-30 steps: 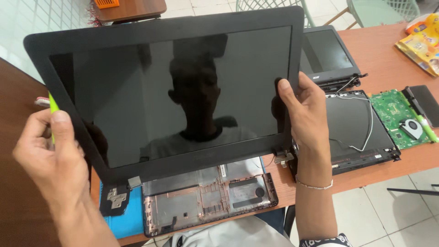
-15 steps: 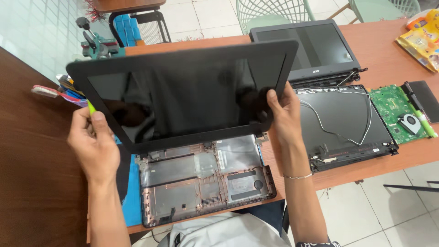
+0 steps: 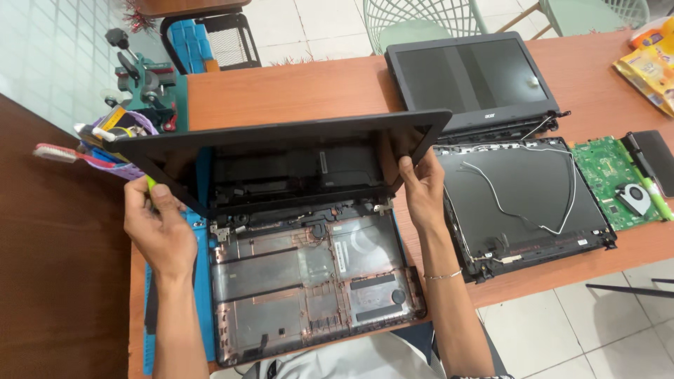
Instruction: The person uses a screwdriver to remove screws from the interior of a laptop, then places a motherboard into the laptop chassis and connects internal cables by hand.
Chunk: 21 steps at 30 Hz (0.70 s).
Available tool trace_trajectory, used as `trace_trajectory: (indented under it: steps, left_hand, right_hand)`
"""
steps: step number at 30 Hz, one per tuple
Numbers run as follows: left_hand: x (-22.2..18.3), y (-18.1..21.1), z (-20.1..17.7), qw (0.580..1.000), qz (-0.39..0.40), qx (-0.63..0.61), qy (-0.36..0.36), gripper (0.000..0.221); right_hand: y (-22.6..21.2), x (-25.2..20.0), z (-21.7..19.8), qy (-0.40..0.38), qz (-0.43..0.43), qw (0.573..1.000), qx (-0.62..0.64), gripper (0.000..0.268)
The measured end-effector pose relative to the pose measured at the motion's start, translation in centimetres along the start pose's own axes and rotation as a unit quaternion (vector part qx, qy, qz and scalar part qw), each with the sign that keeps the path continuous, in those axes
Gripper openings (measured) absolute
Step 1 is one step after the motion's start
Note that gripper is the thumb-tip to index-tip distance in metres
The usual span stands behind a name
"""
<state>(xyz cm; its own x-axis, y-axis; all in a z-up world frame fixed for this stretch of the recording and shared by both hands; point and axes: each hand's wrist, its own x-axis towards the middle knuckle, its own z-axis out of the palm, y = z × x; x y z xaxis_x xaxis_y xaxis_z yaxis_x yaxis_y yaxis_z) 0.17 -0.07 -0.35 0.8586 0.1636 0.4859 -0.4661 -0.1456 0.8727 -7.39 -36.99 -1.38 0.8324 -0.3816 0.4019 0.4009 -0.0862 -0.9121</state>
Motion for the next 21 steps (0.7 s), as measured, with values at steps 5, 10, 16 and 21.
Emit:
trace_trajectory:
  steps: [5,10,16,21]
  left_hand:
    - [0.5,-0.8,0.1,1.0,-0.018,-0.003,0.003,0.018]
    - [0.7,-1.1,-0.1,1.0,-0.02,-0.021,-0.004,0.019]
    - [0.5,-0.8,0.0,1.0,-0.022,-0.018,-0.011,0.019]
    - [0.7,-0.6,-0.1,1.0,0.001,-0.002,-0.015,0.024]
  right_hand:
    - [0.6,0.2,0.0,0.004,-0.01,1.0,-0.007,0.062]
    - [1.5,0.3,-0.2,0.015,-0.002,1.0,-0.001,0.061]
    - [1.6,0.2,-0.4,0.024,-0.018,1.0,-0.004,0.055]
    - [1.8,-0.1,-0.7,0.039,-0.007,0.999,-0.038,0.047]
